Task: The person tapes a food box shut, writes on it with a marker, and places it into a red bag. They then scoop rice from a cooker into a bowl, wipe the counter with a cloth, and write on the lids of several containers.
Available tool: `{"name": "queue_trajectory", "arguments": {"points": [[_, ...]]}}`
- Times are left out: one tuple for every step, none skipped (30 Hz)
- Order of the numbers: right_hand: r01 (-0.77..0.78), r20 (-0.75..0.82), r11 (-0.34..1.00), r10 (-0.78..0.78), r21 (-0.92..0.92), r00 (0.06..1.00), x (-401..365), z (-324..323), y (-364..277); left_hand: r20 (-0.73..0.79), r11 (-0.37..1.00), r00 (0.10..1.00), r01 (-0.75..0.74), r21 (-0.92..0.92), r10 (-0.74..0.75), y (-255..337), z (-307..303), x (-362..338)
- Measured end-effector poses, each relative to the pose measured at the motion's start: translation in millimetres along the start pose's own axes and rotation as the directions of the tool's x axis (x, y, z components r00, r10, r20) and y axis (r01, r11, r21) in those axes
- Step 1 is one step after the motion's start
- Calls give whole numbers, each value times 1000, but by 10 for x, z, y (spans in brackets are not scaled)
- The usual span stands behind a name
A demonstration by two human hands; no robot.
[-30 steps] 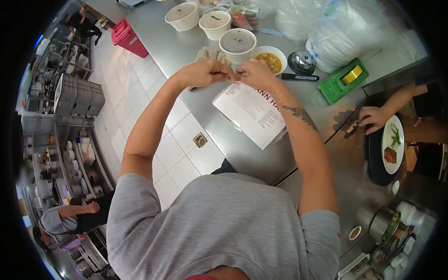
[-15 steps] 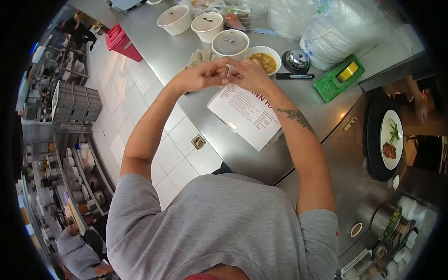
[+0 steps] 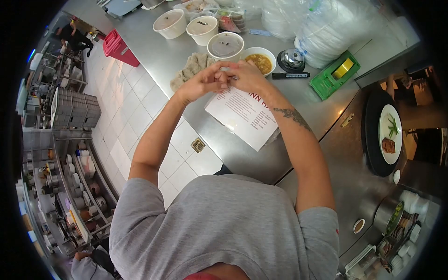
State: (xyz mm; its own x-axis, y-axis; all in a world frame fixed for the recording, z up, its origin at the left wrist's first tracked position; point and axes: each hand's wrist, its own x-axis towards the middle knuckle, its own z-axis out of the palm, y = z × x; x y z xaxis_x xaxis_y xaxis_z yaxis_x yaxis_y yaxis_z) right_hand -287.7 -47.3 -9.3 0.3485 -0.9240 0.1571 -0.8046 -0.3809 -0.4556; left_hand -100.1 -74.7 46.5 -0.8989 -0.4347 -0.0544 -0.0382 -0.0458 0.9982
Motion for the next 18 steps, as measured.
{"name": "queue_trajectory", "arguments": {"points": [[-9,9,1000,9,16,1000,3,-15,-11,30,997,999,-8,-77,10,7,-11,-11],[-20,20,999,19,33,1000,-4,-29,-24,60,988,998,-11,-155,21,10,-18,-33],[-31,30,998,30,50,999,-5,-58,-47,90,973,995,-12,-232,33,10,-21,-36],[-44,45,999,43,29,998,-7,-89,-66,76,976,997,-16,-216,33,5,-16,-23],[-55,62,998,55,8,997,-12,-116,-89,60,979,998,-20,-202,33,-6,-7,-12],[-64,79,998,65,-14,995,-15,-129,-98,43,982,998,-25,-187,34,-18,-3,0],[-56,59,998,56,-6,997,-18,-106,-83,22,986,999,-32,-164,36,-51,-10,13],[-47,38,999,47,1,998,-17,-69,-57,1,989,999,-38,-140,39,-99,-24,30],[-39,15,999,39,8,999,-16,-59,-51,-19,992,999,-44,-116,42,-111,-30,45],[-30,2,999,30,14,1000,-17,-52,-42,-22,996,999,-37,-84,36,-115,-40,55],[-20,-10,1000,20,21,1000,-17,-41,-35,-25,998,999,-30,-53,28,-113,-50,56],[-10,-22,1000,11,28,1000,-20,-29,-32,-29,1000,999,-21,-22,21,-112,-58,54],[-9,-22,1000,9,16,1000,-21,-18,-22,-26,1000,999,-23,-8,23,-125,-72,61],[-6,-22,1000,7,5,1000,-17,-10,-12,-24,1000,999,-24,6,25,-151,-95,75],[-4,-21,1000,4,-7,1000,-15,-10,-13,-23,999,999,-26,20,27,-172,-112,82],[-2,-13,1000,2,-2,1000,-17,-13,-12,-33,998,999,-24,58,26,-191,-126,85],[-1,-6,1000,1,2,1000,-18,-21,-9,-43,995,999,-21,97,25,-205,-137,85],[1,1,1000,-1,7,1000,-17,-37,-17,-53,991,998,-18,136,26,-200,-139,85]]}}
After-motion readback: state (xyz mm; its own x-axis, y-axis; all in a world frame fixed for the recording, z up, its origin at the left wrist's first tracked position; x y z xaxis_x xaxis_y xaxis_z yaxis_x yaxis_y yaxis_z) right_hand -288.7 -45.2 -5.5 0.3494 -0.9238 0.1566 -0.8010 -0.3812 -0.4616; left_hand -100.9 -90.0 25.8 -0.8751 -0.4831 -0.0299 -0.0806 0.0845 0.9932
